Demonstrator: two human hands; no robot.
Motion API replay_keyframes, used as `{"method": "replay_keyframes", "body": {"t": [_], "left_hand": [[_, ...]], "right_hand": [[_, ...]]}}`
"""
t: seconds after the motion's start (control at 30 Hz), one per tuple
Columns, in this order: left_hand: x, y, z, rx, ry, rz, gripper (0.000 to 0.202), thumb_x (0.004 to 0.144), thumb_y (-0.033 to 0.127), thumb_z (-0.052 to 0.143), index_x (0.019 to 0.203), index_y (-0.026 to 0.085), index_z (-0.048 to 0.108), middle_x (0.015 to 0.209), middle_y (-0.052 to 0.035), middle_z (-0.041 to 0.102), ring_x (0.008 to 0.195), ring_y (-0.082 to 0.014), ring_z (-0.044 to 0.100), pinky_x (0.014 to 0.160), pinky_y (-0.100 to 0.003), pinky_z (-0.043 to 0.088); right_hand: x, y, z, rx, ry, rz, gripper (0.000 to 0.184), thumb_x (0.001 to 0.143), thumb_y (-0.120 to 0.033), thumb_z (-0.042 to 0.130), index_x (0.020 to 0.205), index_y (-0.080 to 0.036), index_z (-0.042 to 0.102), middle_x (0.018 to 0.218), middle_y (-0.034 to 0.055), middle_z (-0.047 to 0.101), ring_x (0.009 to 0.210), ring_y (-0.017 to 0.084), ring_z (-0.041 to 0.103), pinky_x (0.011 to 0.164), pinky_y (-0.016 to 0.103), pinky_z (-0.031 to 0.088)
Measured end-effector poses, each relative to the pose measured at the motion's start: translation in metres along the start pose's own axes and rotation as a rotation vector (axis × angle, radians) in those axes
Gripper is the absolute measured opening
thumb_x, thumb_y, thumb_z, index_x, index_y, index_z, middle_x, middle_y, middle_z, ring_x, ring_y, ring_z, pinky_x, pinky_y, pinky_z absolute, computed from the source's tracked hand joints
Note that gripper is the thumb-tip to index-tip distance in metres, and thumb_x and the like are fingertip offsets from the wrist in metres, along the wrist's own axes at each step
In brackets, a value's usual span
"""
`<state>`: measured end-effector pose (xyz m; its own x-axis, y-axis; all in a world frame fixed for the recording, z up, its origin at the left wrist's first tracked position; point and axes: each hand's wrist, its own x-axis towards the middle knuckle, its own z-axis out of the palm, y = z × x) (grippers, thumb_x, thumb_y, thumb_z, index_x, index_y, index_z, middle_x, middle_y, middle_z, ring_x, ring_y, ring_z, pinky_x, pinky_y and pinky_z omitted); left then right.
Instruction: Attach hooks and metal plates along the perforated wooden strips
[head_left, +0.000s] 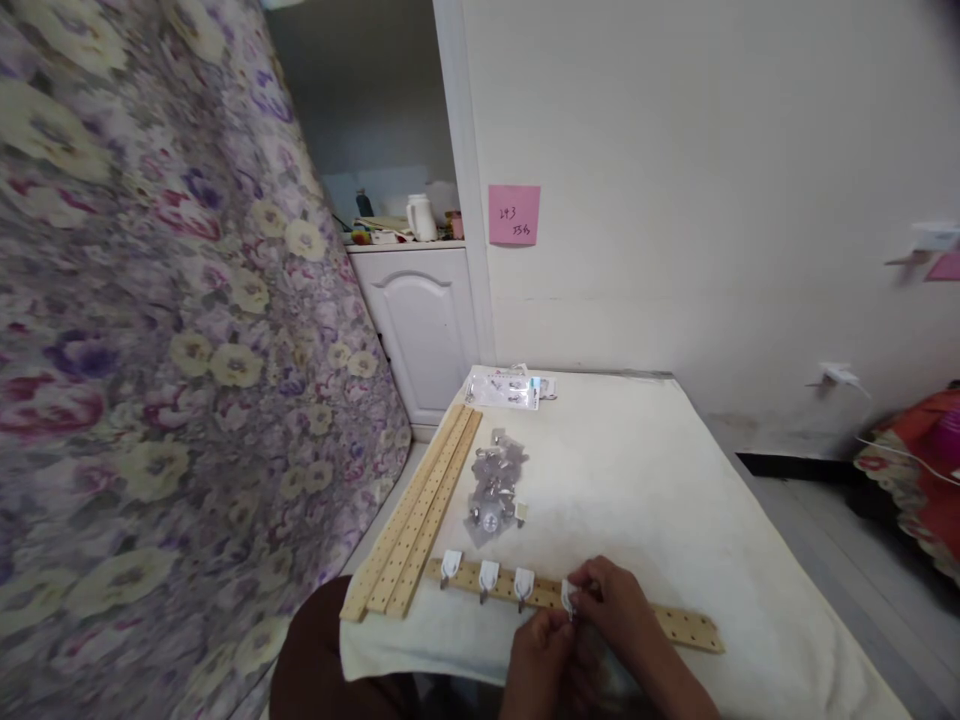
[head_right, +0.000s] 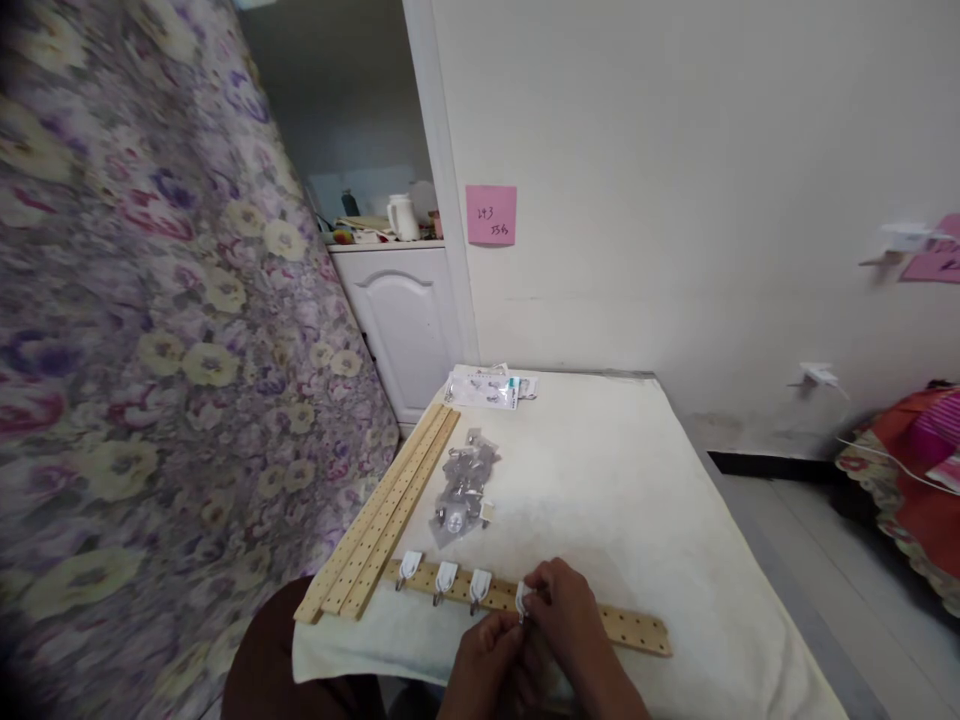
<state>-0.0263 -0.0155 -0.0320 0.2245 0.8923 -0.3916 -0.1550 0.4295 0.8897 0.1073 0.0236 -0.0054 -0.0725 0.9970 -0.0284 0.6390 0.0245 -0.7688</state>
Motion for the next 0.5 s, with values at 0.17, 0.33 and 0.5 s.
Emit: {"method": "replay_keyframes", "body": {"t": [0.17, 0.33, 0.5], "left_hand": [[-0.001, 0.003, -0.001, 0.003, -0.027, 0.006, 0.03, 0.068, 0.048, 0.054, 0.075, 0.02, 0.047, 0.056, 0.0006, 0.067, 0.036, -0.0131, 0.056, 0.035, -0.023, 0.034], [-0.006, 0.006, -0.002, -0.004, -0.011, 0.02, 0.024, 0.069, 0.04, 0.054, 0.077, 0.019, 0.047, 0.055, 0.001, 0.067, 0.036, -0.0117, 0.054, 0.039, -0.024, 0.037], [-0.012, 0.004, -0.008, -0.017, -0.007, 0.002, 0.026, 0.068, 0.042, 0.054, 0.08, 0.019, 0.047, 0.054, 0.002, 0.066, 0.037, -0.0112, 0.055, 0.038, -0.022, 0.033]], "right_hand": [[0.0, -0.002, -0.001, 0.014, 0.0, -0.001, 0.016, 0.065, -0.016, 0.053, 0.076, -0.018, 0.065, 0.076, 0.0034, 0.068, 0.071, 0.016, 0.062, 0.066, 0.023, 0.044], [-0.001, -0.002, 0.0, 0.009, 0.002, -0.017, 0.018, 0.065, -0.017, 0.052, 0.077, -0.017, 0.066, 0.077, 0.0038, 0.068, 0.071, 0.016, 0.062, 0.066, 0.024, 0.044], [-0.002, 0.002, -0.001, 0.048, -0.017, -0.05, 0.02, 0.066, -0.02, 0.054, 0.081, -0.018, 0.067, 0.08, 0.0038, 0.069, 0.074, 0.018, 0.062, 0.07, 0.026, 0.045]]}}
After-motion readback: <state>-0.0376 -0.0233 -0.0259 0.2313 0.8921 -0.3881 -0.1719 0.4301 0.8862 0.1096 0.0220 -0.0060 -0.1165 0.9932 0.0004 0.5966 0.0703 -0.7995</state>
